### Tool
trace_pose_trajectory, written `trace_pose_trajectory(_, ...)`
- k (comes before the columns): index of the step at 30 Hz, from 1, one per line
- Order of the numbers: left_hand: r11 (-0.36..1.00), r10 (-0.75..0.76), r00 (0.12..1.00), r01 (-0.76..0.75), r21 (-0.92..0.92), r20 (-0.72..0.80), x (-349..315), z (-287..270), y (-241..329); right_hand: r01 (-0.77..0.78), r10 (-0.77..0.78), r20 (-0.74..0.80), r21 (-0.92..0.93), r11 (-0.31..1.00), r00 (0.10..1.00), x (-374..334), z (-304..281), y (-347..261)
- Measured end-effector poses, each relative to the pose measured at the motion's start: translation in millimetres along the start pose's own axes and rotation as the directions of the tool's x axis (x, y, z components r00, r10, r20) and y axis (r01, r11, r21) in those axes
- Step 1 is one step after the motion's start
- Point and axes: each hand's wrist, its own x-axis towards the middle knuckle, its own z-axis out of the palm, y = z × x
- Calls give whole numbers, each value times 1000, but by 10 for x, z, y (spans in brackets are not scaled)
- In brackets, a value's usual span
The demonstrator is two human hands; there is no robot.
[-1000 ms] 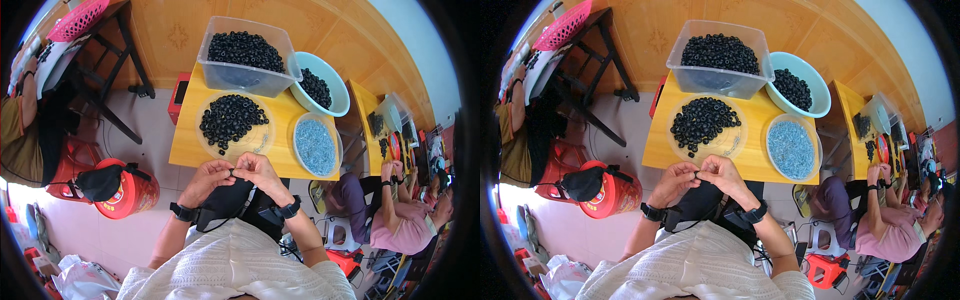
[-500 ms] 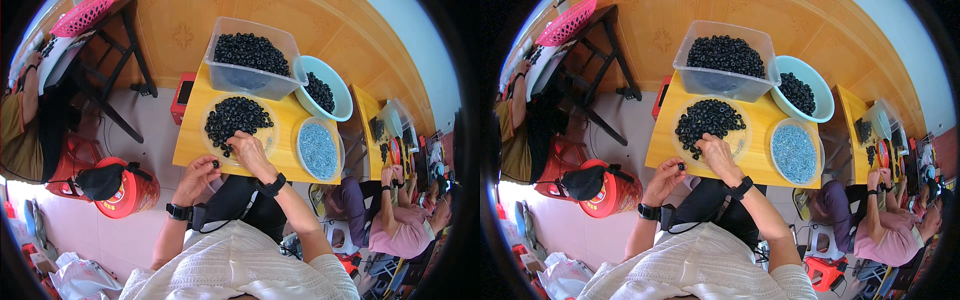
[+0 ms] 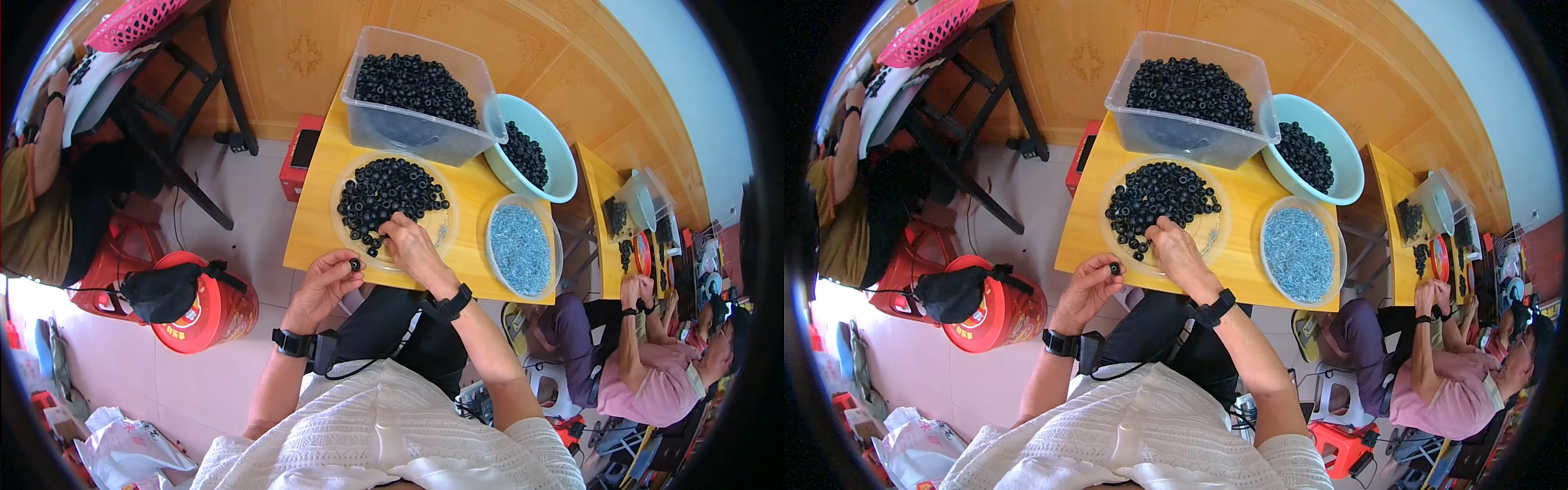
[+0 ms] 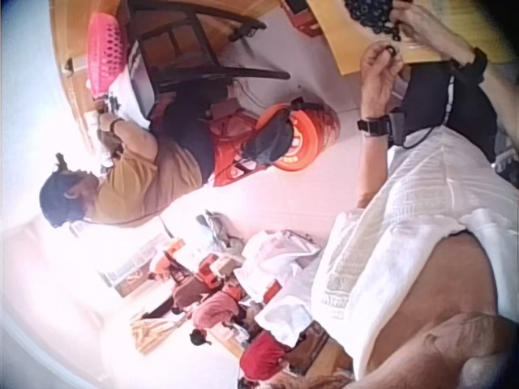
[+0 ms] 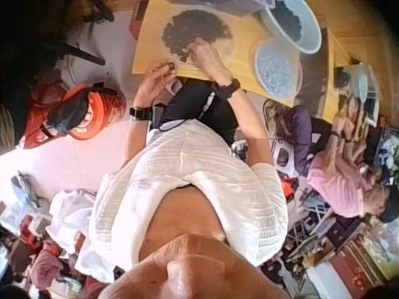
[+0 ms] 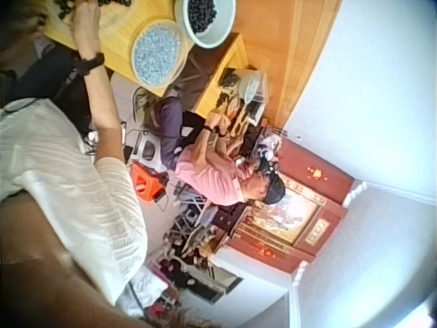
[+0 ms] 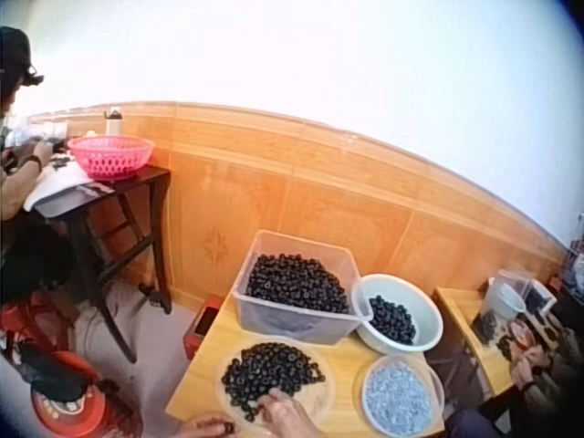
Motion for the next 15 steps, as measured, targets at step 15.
trace_pose_trajectory(15,999,2,1000,-2,35,20,130,303,-71,-250,289,78,737,628,954,-332,-419,-344)
